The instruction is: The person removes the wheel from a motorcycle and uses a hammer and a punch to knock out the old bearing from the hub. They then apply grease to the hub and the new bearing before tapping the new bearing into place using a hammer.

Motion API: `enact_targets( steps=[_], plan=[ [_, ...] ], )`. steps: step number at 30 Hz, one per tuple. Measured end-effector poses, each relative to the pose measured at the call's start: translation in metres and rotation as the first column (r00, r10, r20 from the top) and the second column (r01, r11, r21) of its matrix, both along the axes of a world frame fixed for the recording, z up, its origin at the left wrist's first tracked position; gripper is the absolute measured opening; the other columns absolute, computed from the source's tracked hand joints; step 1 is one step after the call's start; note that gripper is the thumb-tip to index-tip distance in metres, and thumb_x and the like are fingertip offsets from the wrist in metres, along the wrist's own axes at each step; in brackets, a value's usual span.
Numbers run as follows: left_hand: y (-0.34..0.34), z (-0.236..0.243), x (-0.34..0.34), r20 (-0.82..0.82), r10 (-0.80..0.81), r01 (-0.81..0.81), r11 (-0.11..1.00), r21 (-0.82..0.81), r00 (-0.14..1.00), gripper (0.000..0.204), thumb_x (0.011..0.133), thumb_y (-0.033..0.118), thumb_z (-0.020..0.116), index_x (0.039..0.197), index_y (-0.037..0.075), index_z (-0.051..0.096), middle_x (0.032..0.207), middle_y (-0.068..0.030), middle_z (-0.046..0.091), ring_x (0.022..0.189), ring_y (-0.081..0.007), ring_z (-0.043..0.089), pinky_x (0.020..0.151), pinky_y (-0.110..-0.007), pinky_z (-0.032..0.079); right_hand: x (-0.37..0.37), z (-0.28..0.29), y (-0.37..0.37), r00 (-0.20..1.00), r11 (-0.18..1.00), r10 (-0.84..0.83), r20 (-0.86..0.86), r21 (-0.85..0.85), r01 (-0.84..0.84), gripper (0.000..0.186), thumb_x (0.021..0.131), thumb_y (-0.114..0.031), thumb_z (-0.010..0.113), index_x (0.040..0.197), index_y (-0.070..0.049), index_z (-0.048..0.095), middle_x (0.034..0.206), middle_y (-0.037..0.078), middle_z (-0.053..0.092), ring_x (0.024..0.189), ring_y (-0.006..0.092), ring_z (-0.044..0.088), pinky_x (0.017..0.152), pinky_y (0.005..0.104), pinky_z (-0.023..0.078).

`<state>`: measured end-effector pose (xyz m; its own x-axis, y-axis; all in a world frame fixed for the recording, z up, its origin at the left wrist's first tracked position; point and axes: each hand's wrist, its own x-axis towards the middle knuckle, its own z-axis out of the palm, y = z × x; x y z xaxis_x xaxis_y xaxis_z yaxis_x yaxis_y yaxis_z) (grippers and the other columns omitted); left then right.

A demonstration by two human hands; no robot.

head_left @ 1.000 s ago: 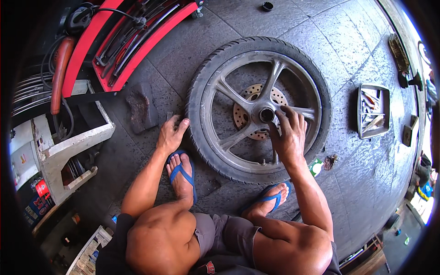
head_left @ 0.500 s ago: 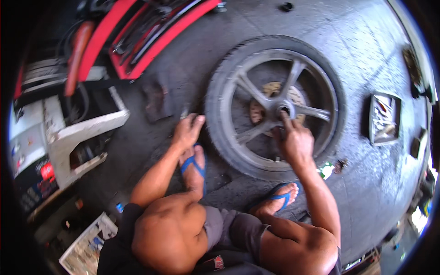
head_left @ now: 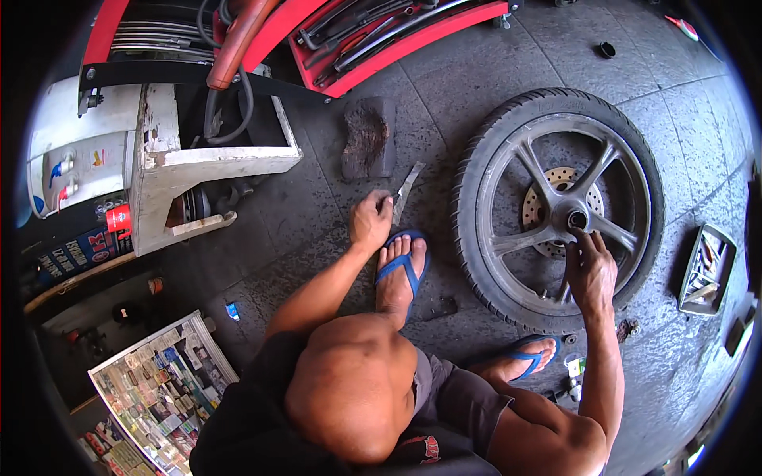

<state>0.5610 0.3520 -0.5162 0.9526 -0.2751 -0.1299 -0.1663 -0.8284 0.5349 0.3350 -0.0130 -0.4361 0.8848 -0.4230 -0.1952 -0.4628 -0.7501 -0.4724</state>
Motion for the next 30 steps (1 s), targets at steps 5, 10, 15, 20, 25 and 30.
enact_targets(
  steps=[5, 10, 15, 20, 25, 30],
  plan=[
    [-0.032, 0.001, 0.026, -0.038, -0.147, 0.150, 0.981, 0.122, 0.988, 0.031, 0.091, 0.024, 0.069, 0.111, 0.000, 0.068, 0.096, -0.0221, 0.072, 0.092, -0.0396, 0.070, 0.082, -0.047, 0.055, -0.011, 0.020, 0.008, 0.981, 0.977, -0.153, 0.123, 0.166, 0.132, 0.015, 0.090, -0.005, 0.066, 0.105, 0.000, 0.067, 0.092, 0.017, 0.065, 0.072, 0.0312, 0.067, 0.068, 0.0411, 0.054],
    [-0.060, 0.016, 0.025, -0.199, -0.134, 0.209, 0.879, 0.429, 0.971, 0.035, 0.087, 0.027, 0.075, 0.108, 0.000, 0.067, 0.099, -0.0244, 0.072, 0.096, -0.0460, 0.068, 0.087, -0.052, 0.054, -0.041, 0.016, 0.021, 0.963, 0.933, -0.263, 0.058, 0.270, 0.238, 0.014, 0.090, -0.001, 0.065, 0.103, 0.003, 0.065, 0.091, 0.015, 0.064, 0.076, 0.0252, 0.067, 0.070, 0.0352, 0.052],
    [-0.052, 0.005, 0.031, -0.192, -0.127, 0.176, 0.947, 0.267, 0.973, 0.026, 0.084, 0.023, 0.076, 0.095, 0.000, 0.072, 0.086, -0.0220, 0.072, 0.081, -0.0383, 0.071, 0.075, -0.047, 0.055, -0.040, 0.024, 0.030, 0.974, 0.903, -0.214, 0.075, 0.394, 0.168, 0.012, 0.089, -0.004, 0.068, 0.099, 0.002, 0.068, 0.086, 0.017, 0.065, 0.074, 0.0301, 0.068, 0.069, 0.0376, 0.053],
    [-0.080, 0.085, 0.030, -0.597, -0.036, -0.254, 0.883, -0.394, 0.801, 0.018, 0.093, 0.016, 0.071, 0.087, 0.002, 0.063, 0.065, 0.0024, 0.055, 0.048, -0.0052, 0.046, 0.042, -0.024, 0.036, -0.001, 0.041, 0.046, 0.980, 0.659, -0.195, -0.040, 0.735, 0.161, 0.023, 0.095, -0.017, 0.067, 0.104, 0.005, 0.068, 0.096, 0.017, 0.073, 0.088, 0.0197, 0.068, 0.082, 0.0340, 0.053],
    [-0.116, 0.135, -0.002, -0.653, -0.132, -0.411, 0.681, -0.606, 0.745, 0.018, 0.098, 0.017, 0.067, 0.089, 0.006, 0.057, 0.063, 0.0060, 0.047, 0.048, -0.0015, 0.040, 0.041, -0.020, 0.029, 0.052, 0.047, 0.084, 0.989, 0.407, -0.142, -0.046, 0.908, 0.100, 0.041, 0.100, -0.031, 0.064, 0.114, 0.006, 0.063, 0.091, 0.011, 0.068, 0.080, 0.0155, 0.063, 0.076, 0.0325, 0.052],
    [-0.130, 0.137, -0.018, -0.617, -0.251, -0.382, 0.598, -0.705, 0.746, 0.016, 0.101, 0.017, 0.063, 0.093, 0.006, 0.055, 0.066, 0.0037, 0.048, 0.049, -0.0028, 0.040, 0.043, -0.020, 0.032, 0.057, 0.037, 0.102, 0.960, 0.279, -0.274, -0.049, 0.952, 0.128, 0.031, 0.101, -0.029, 0.064, 0.100, 0.002, 0.065, 0.076, 0.003, 0.063, 0.067, 0.0093, 0.058, 0.063, 0.0275, 0.047]
  ],
)
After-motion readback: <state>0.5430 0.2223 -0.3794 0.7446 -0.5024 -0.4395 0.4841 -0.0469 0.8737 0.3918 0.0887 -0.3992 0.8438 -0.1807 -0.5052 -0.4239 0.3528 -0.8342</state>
